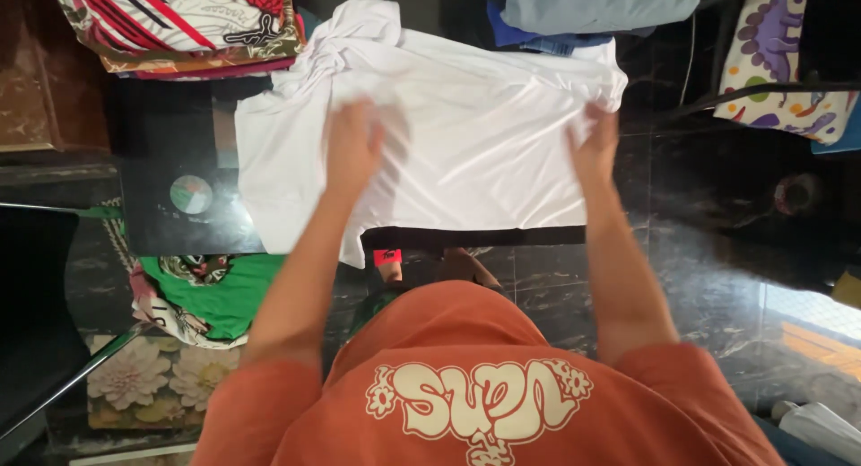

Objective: Folding various shirts and a jersey on a glass table.

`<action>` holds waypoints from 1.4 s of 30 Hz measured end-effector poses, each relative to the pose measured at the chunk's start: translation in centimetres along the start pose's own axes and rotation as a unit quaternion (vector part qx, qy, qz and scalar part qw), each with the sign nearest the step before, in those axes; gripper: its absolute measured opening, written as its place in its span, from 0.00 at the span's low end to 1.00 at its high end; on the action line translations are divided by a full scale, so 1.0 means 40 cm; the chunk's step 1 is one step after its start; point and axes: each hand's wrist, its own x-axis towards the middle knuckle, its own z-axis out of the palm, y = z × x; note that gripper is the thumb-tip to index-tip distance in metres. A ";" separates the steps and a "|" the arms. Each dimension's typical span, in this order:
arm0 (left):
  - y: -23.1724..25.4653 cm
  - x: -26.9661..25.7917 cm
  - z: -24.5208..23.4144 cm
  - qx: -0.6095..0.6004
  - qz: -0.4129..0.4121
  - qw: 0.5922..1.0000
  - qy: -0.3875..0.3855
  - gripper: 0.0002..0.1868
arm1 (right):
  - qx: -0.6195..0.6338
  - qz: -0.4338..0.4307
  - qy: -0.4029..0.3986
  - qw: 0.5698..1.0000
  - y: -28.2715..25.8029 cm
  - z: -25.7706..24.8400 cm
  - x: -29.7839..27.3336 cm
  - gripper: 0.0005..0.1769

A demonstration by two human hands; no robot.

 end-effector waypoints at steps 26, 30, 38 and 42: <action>0.066 -0.307 -0.189 0.288 0.029 0.940 -0.179 0.15 | -0.370 -0.083 -0.170 0.910 -0.055 -0.150 -0.411 0.18; -0.022 -0.332 -0.267 0.325 -0.044 0.931 -0.160 0.14 | -0.232 0.071 -0.135 0.961 -0.028 -0.185 -0.403 0.10; -0.067 -0.308 -0.495 0.109 -0.051 0.974 -0.191 0.16 | -0.293 -0.037 -0.132 0.946 -0.108 -0.281 -0.398 0.15; -0.123 -0.291 -0.518 -0.097 -0.167 0.922 -0.334 0.17 | -0.300 -0.004 -0.236 0.924 0.014 -0.331 -0.387 0.14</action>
